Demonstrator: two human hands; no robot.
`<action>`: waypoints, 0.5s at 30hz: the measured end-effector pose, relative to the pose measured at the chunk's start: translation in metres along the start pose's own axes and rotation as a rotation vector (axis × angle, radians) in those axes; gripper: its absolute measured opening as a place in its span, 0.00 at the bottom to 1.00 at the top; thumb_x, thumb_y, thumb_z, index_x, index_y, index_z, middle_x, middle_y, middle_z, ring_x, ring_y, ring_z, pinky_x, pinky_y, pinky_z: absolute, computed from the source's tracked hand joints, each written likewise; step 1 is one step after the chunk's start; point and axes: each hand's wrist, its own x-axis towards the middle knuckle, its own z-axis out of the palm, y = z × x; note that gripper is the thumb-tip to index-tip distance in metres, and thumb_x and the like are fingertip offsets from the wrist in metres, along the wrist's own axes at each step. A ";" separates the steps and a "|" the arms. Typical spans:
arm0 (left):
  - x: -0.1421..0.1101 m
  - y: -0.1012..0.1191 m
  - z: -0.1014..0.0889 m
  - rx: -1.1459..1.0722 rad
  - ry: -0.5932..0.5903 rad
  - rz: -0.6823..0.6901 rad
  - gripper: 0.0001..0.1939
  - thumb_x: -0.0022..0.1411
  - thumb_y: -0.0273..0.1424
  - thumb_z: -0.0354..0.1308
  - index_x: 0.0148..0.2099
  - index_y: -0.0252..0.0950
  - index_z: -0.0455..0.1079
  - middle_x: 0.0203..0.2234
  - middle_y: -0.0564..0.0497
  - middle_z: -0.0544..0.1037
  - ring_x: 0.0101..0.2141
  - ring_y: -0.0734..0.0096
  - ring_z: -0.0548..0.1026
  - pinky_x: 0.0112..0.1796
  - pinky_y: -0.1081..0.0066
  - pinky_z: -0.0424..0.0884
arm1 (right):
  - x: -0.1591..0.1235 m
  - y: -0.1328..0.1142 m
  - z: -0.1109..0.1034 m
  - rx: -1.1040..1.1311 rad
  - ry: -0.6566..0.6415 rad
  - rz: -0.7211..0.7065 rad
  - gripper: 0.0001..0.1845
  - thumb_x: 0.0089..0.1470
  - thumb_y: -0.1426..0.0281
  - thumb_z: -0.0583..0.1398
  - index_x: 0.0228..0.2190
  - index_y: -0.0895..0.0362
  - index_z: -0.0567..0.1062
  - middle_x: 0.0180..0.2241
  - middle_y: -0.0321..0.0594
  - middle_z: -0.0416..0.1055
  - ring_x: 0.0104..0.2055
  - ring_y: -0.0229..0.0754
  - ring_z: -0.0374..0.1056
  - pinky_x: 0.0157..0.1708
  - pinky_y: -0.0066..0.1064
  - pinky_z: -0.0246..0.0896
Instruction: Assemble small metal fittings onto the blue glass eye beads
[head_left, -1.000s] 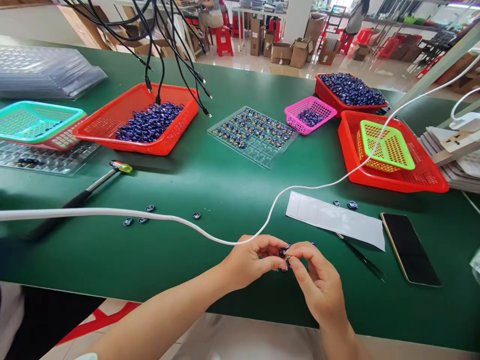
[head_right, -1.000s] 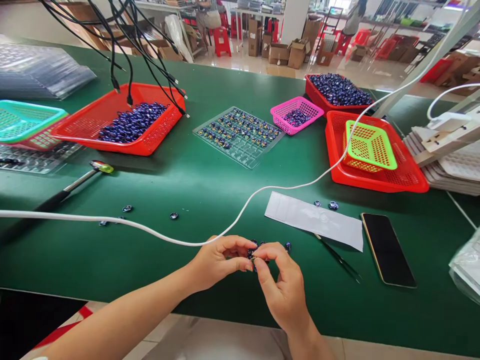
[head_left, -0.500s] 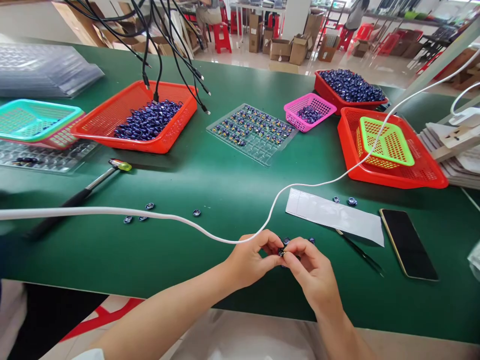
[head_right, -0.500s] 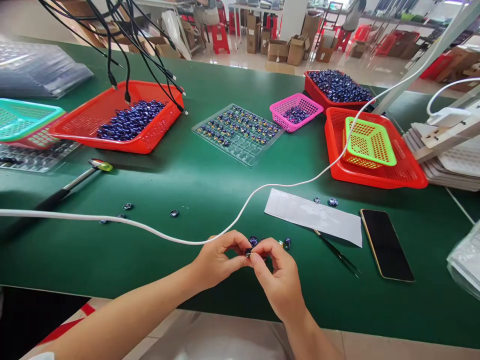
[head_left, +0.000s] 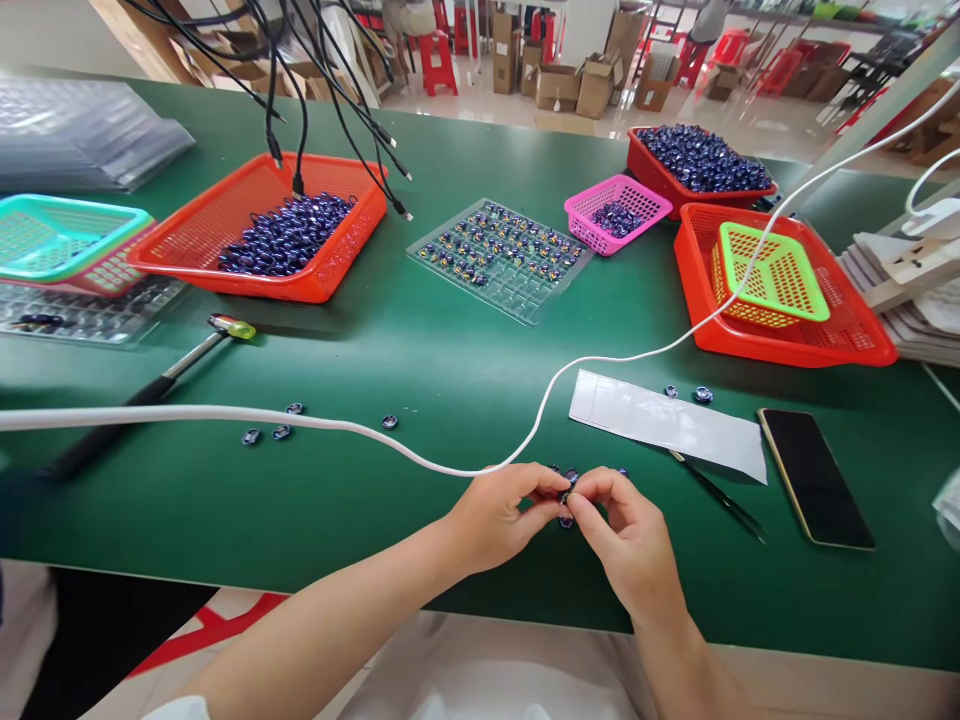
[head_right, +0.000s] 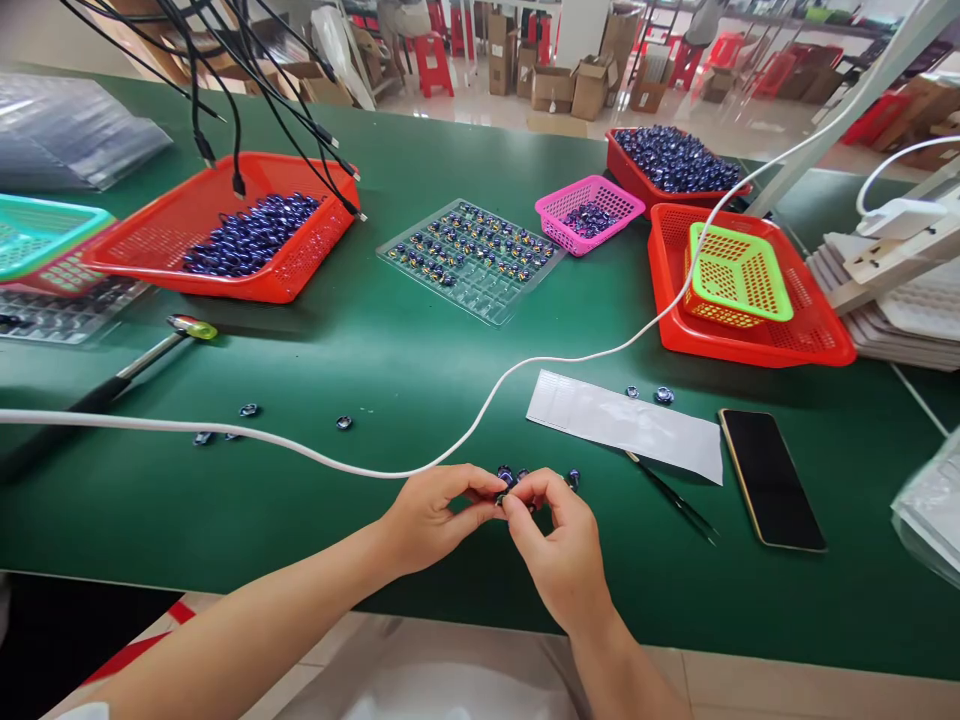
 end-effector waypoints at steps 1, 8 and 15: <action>0.000 0.000 0.000 0.035 0.011 0.027 0.06 0.59 0.27 0.64 0.41 0.36 0.76 0.32 0.51 0.83 0.30 0.72 0.80 0.34 0.78 0.73 | 0.000 0.000 0.000 0.000 -0.003 0.006 0.07 0.61 0.65 0.60 0.31 0.53 0.73 0.32 0.34 0.70 0.35 0.39 0.66 0.37 0.31 0.61; 0.000 0.000 0.000 0.123 0.025 0.080 0.03 0.59 0.28 0.64 0.38 0.38 0.77 0.28 0.53 0.83 0.28 0.73 0.79 0.30 0.78 0.70 | 0.003 0.001 -0.002 0.037 -0.070 0.063 0.07 0.60 0.65 0.60 0.30 0.53 0.71 0.32 0.35 0.68 0.34 0.39 0.64 0.35 0.30 0.60; -0.002 0.002 0.002 -0.059 0.001 -0.021 0.06 0.60 0.29 0.63 0.41 0.36 0.78 0.32 0.49 0.83 0.32 0.70 0.80 0.35 0.75 0.74 | 0.006 -0.002 -0.003 0.088 -0.108 0.127 0.10 0.60 0.61 0.61 0.32 0.53 0.70 0.31 0.34 0.67 0.34 0.39 0.65 0.34 0.30 0.62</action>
